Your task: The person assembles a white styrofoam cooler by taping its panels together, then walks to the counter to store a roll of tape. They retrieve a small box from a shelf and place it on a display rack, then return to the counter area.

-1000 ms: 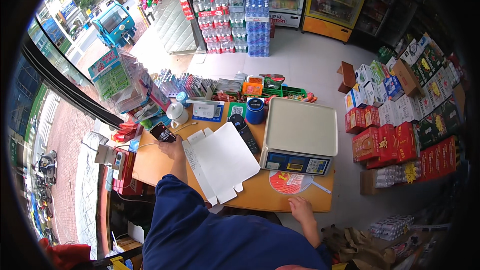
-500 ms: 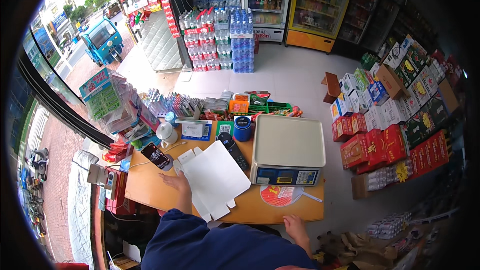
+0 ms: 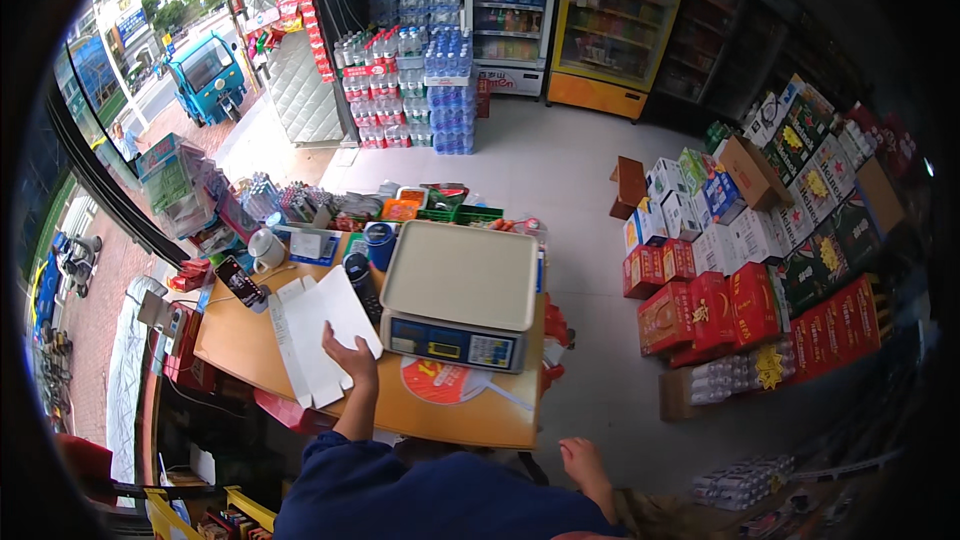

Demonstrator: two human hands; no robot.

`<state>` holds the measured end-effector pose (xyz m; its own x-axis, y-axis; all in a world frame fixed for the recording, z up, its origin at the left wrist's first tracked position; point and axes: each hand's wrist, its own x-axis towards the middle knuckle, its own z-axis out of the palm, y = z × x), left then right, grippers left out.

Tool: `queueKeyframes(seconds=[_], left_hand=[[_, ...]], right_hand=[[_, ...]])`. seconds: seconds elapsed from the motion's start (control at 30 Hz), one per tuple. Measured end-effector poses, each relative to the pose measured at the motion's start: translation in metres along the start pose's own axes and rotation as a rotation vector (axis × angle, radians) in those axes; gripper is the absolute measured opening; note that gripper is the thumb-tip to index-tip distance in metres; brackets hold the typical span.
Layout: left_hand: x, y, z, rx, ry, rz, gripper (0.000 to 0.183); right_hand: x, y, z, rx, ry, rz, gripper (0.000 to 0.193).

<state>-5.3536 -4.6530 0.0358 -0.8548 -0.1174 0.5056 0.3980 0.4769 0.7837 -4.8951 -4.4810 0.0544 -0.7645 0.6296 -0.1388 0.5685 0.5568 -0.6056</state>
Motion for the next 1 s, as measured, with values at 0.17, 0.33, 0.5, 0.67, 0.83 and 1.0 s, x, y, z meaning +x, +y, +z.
queueKeyframes(seconds=[0.17, 0.33, 0.5, 0.67, 0.83, 1.0], left_hand=[[-0.111, 0.118, 0.007, -0.125, -0.396, 0.285, 0.056], [-0.187, 0.184, 0.0, -0.224, -0.945, 0.42, 0.053], [-0.231, 0.208, 0.023, -0.333, -1.235, 0.519, 0.05], [-0.264, 0.228, 0.06, -0.343, -1.421, 0.585, 0.052], [-0.278, 0.251, 0.09, -0.303, -1.517, 0.61, 0.053], [-0.302, 0.252, 0.132, -0.21, -1.592, 0.526, 0.049]], right_hand=[[-0.043, 0.085, -0.068, -0.103, 0.037, 0.136, 0.017], [-0.037, 0.126, -0.098, -0.125, 0.159, 0.209, 0.016], [-0.022, 0.112, -0.093, -0.129, 0.151, 0.165, 0.017], [-0.049, 0.114, -0.072, 0.06, 0.023, 0.298, 0.023], [-0.099, 0.249, -0.003, 0.135, -0.275, 0.646, 0.024], [-0.115, 0.358, 0.004, 0.144, -0.361, 0.887, 0.02]])
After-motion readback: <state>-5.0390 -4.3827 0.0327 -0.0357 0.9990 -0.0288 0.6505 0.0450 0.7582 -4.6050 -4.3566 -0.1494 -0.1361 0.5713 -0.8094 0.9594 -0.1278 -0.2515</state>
